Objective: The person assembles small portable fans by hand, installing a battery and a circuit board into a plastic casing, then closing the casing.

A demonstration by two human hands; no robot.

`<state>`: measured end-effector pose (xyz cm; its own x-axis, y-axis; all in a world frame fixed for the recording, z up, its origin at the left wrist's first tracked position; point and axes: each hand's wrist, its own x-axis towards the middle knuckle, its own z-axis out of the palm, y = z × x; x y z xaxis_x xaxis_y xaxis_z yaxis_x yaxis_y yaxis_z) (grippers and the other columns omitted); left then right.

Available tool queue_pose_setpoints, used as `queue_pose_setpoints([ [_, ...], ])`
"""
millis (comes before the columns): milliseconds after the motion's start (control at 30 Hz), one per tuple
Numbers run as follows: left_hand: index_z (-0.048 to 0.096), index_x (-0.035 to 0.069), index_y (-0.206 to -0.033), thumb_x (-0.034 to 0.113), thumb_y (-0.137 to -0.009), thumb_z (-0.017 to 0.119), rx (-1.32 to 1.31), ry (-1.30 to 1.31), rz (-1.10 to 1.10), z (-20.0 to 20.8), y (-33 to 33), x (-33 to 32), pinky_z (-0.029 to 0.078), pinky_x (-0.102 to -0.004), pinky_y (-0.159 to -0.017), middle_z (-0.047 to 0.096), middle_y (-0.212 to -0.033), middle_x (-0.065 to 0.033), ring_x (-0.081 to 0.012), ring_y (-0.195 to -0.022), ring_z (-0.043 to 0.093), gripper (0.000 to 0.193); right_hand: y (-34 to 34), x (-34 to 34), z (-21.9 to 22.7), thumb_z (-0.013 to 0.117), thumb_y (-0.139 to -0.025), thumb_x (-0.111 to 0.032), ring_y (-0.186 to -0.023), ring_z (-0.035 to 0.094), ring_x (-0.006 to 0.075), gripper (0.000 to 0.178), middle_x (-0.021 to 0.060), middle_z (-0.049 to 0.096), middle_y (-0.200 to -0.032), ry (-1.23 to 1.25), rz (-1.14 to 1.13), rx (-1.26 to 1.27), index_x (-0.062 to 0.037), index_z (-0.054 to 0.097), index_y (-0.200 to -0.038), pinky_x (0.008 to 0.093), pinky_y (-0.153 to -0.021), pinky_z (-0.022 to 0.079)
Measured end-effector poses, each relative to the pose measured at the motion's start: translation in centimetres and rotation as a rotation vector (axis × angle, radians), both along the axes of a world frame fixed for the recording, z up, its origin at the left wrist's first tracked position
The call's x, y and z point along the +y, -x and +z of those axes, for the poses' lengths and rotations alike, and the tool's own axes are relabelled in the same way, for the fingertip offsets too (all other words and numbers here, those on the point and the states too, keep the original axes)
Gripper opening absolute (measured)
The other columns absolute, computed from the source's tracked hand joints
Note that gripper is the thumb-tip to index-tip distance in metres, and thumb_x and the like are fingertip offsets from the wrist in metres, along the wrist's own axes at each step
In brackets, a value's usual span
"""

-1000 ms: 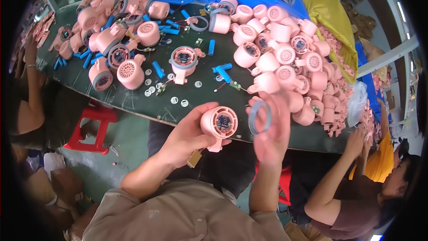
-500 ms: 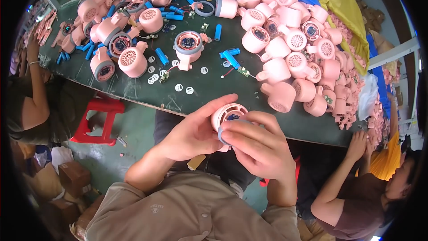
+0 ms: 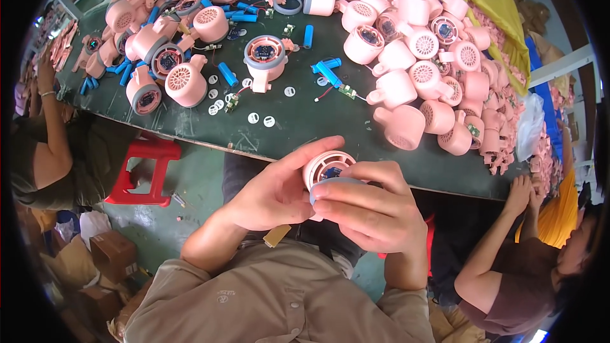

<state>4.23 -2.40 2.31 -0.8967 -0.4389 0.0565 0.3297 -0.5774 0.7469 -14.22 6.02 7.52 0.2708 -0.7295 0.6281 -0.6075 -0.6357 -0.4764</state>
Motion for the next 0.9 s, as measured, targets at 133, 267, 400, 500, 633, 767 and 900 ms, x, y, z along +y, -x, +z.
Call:
queue_pose_setpoints([
  [133,0.020,-0.002,-0.156,0.006,-0.080,0.077,-0.029,-0.007,-0.003,0.5,-0.2,0.1,0.037,-0.0377,-0.113,0.032,-0.158,-0.0133,-0.0226,-0.139,0.043,0.096,0.0,0.1,-0.2,0.083,-0.067,-0.002,-0.100,0.061,0.0229,0.044,0.0000,0.071,-0.116,-0.007,0.008,-0.015,-0.0137,0.075,-0.108,0.0332,-0.081,0.052],
  [267,0.020,-0.001,-0.156,-0.001,-0.079,0.072,-0.030,-0.002,-0.021,0.4,-0.3,0.2,0.038,-0.0364,-0.113,0.031,-0.159,-0.0124,-0.0217,-0.139,0.043,0.094,0.1,0.3,-0.3,0.083,-0.066,-0.003,-0.101,0.062,0.0218,0.045,-0.0015,0.071,-0.116,-0.019,0.007,0.024,-0.0141,0.075,-0.109,0.0338,-0.080,0.049],
  [400,0.021,-0.001,-0.156,-0.006,-0.077,0.068,-0.085,0.002,-0.017,0.6,-0.4,0.1,0.038,-0.0353,-0.112,0.033,-0.158,-0.0121,-0.0210,-0.139,0.043,0.092,0.4,0.0,-0.2,0.083,-0.064,-0.003,-0.101,0.062,0.0213,0.046,-0.0024,0.071,-0.116,-0.012,-0.020,0.070,-0.0146,0.075,-0.108,0.0338,-0.077,0.043],
  [500,0.023,0.006,-0.157,-0.019,-0.077,0.057,-0.028,0.075,-0.046,0.5,-0.4,-0.2,0.052,-0.0305,-0.093,0.046,-0.140,-0.0077,-0.0169,-0.123,0.051,0.091,0.5,0.0,-0.3,0.083,-0.064,-0.004,-0.100,0.062,0.0213,0.046,-0.0021,0.071,-0.116,-0.006,-0.024,0.077,-0.0149,0.075,-0.108,0.0342,-0.077,0.042],
  [633,0.024,0.006,-0.156,-0.012,-0.082,0.066,0.013,0.112,-0.047,0.3,-0.4,-0.2,0.050,-0.0323,-0.098,0.043,-0.143,-0.0077,-0.0172,-0.128,0.048,0.087,0.6,0.2,0.2,0.078,-0.072,-0.008,-0.114,0.063,0.0210,0.042,0.0013,0.068,-0.124,-0.080,-0.005,0.055,-0.0113,0.073,-0.113,0.0344,-0.085,0.040],
  [767,0.031,0.005,-0.153,-0.002,-0.088,0.071,0.014,0.209,0.038,0.2,-0.4,0.0,0.046,-0.0355,-0.105,0.032,-0.152,-0.0098,-0.0202,-0.134,0.044,0.077,0.8,0.0,-0.3,0.078,-0.074,-0.007,-0.121,0.061,0.0239,0.042,0.0036,0.067,-0.125,-0.112,0.001,0.076,-0.0098,0.071,-0.116,0.0427,-0.100,0.041],
  [900,0.042,0.003,-0.147,-0.004,-0.085,0.071,-0.030,0.545,0.232,0.3,0.0,0.4,0.047,-0.0389,-0.104,0.026,-0.155,-0.0157,-0.0273,-0.138,0.043,0.069,1.6,0.0,-0.5,0.087,-0.067,-0.017,-0.138,0.044,0.0333,0.082,0.0156,0.043,-0.151,-0.348,0.084,-0.279,-0.0025,0.052,-0.140,0.0453,-0.108,0.041],
])
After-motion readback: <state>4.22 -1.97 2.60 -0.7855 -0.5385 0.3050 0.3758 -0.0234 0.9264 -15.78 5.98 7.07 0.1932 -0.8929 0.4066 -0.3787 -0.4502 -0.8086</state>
